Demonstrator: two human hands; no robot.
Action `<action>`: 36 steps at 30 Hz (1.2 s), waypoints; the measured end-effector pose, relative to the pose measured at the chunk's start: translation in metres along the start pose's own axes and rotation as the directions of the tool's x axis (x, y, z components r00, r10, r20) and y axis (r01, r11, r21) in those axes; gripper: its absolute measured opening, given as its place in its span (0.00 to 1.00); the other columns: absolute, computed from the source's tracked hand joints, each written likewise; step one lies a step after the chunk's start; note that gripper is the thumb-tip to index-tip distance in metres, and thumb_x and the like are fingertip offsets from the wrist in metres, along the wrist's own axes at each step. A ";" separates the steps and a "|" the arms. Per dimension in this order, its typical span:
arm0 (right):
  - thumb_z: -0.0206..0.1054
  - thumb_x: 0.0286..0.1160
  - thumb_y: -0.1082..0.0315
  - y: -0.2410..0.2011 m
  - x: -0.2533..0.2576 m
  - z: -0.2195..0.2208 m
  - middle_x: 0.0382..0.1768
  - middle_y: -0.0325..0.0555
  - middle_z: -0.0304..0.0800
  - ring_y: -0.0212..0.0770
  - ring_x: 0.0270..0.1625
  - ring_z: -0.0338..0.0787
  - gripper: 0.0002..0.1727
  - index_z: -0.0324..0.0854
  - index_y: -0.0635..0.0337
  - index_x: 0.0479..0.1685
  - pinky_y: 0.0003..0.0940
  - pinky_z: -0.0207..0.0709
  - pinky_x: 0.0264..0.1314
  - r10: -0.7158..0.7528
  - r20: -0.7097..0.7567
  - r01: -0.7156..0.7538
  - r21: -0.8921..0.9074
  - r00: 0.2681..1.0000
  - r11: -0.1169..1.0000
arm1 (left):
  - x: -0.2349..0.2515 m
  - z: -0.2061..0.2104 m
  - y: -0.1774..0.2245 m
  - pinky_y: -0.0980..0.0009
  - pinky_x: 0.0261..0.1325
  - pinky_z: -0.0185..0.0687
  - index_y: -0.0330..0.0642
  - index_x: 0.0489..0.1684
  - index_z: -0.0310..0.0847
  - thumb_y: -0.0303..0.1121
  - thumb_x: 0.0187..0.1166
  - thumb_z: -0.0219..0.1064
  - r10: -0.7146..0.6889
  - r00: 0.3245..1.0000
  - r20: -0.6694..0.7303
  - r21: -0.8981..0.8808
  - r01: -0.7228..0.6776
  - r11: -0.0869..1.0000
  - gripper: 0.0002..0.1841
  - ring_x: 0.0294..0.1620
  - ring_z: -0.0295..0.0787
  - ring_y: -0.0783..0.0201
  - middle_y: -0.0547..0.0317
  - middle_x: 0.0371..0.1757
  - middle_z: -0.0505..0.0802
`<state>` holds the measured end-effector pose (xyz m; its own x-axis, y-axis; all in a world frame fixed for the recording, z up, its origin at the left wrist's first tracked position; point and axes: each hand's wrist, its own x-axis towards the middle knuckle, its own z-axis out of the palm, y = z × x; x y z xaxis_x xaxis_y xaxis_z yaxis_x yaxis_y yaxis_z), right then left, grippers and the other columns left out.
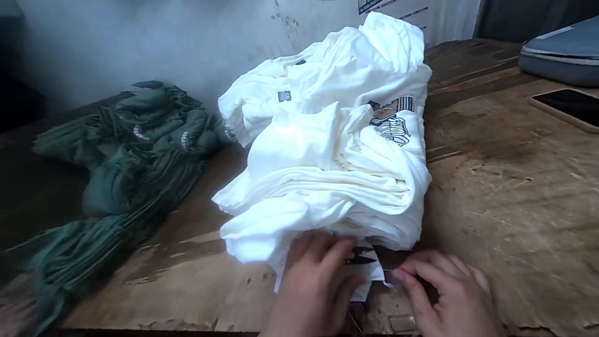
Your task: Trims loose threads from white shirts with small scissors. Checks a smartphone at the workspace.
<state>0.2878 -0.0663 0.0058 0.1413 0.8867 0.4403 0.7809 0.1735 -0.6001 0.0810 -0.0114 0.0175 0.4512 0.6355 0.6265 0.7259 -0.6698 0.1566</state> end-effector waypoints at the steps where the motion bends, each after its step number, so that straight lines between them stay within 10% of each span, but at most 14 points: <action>1: 0.71 0.75 0.58 0.002 -0.001 -0.003 0.42 0.42 0.96 0.50 0.50 0.91 0.10 0.96 0.49 0.33 0.61 0.70 0.62 -0.012 0.001 0.012 0.035 1.000 0.999 | -0.002 -0.002 0.005 0.52 0.54 0.83 0.57 0.57 0.92 0.50 0.79 0.69 0.003 1.000 0.009 -0.006 -0.003 1.000 0.16 0.50 0.89 0.56 0.60 0.47 0.94; 9: 0.79 0.68 0.53 -0.015 -0.011 -0.043 0.42 0.48 0.96 0.56 0.50 0.90 0.13 0.97 0.52 0.37 0.64 0.68 0.60 -0.017 0.391 0.038 -0.046 0.920 0.998 | -0.004 0.008 0.021 0.52 0.46 0.88 0.55 0.43 0.94 0.42 0.75 0.71 -0.012 0.999 0.043 0.068 0.009 0.998 0.08 0.46 0.93 0.52 0.59 0.42 0.95; 13: 0.84 0.58 0.56 -0.020 -0.005 -0.005 0.48 0.57 0.92 0.56 0.46 0.93 0.25 0.88 0.63 0.52 0.59 0.82 0.50 -0.037 0.123 0.031 0.051 0.992 0.998 | -0.005 0.000 0.008 0.63 0.42 0.89 0.55 0.37 0.93 0.31 0.62 0.69 -0.119 0.988 0.094 -0.133 0.131 0.982 0.10 0.40 0.92 0.65 0.65 0.40 0.94; 17: 0.74 0.64 0.62 -0.029 0.012 0.054 0.38 0.41 0.89 0.31 0.42 0.88 0.09 0.91 0.56 0.40 0.24 0.84 0.44 -0.022 -0.249 0.113 0.356 0.968 0.928 | 0.006 -0.009 -0.007 0.78 0.41 0.88 0.52 0.44 0.90 0.28 0.69 0.63 -0.211 0.961 0.180 -0.306 0.258 0.916 0.11 0.38 0.89 0.80 0.74 0.38 0.93; 23: 0.77 0.67 0.60 -0.014 0.007 0.038 0.49 0.51 0.91 0.44 0.49 0.92 0.11 0.94 0.53 0.44 0.41 0.88 0.51 -0.082 -0.044 0.091 0.293 0.996 0.952 | -0.007 0.000 -0.018 0.68 0.42 0.87 0.56 0.36 0.95 0.32 0.58 0.71 -0.108 0.978 0.177 -0.263 0.153 0.952 0.11 0.36 0.91 0.75 0.74 0.37 0.96; 27: 0.75 0.63 0.72 -0.015 0.010 0.052 0.45 0.44 0.94 0.27 0.46 0.92 0.07 0.95 0.56 0.39 0.20 0.88 0.48 -0.036 -0.219 0.134 0.450 0.975 0.883 | -0.003 -0.005 -0.024 0.79 0.43 0.88 0.51 0.43 0.93 0.27 0.72 0.65 -0.187 0.970 0.155 -0.456 0.238 0.858 0.11 0.38 0.89 0.81 0.75 0.40 0.95; 31: 0.63 0.80 0.76 -0.027 0.031 0.062 0.48 0.44 0.98 0.28 0.51 0.96 0.11 0.91 0.66 0.50 0.23 0.89 0.57 0.096 -0.107 0.019 0.757 0.990 0.654 | 0.014 -0.008 -0.021 0.82 0.38 0.81 0.51 0.42 0.93 0.35 0.80 0.66 -0.427 0.894 0.134 -0.439 0.440 0.783 0.08 0.32 0.85 0.83 0.75 0.33 0.92; 36: 0.75 0.67 0.68 -0.023 0.011 0.055 0.48 0.53 0.91 0.40 0.43 0.92 0.14 0.95 0.56 0.52 0.30 0.89 0.45 -0.203 -0.195 0.248 0.246 0.960 0.937 | 0.019 -0.008 -0.022 0.83 0.41 0.83 0.49 0.43 0.94 0.32 0.80 0.66 -0.442 0.871 0.213 -0.489 0.487 0.724 0.08 0.35 0.88 0.84 0.74 0.36 0.95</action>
<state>0.2386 -0.0370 -0.0122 0.0959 0.7318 0.6747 0.6172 0.4881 -0.6171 0.0697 0.0122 0.0324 0.1830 0.9317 0.3136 0.4914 -0.3630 0.7917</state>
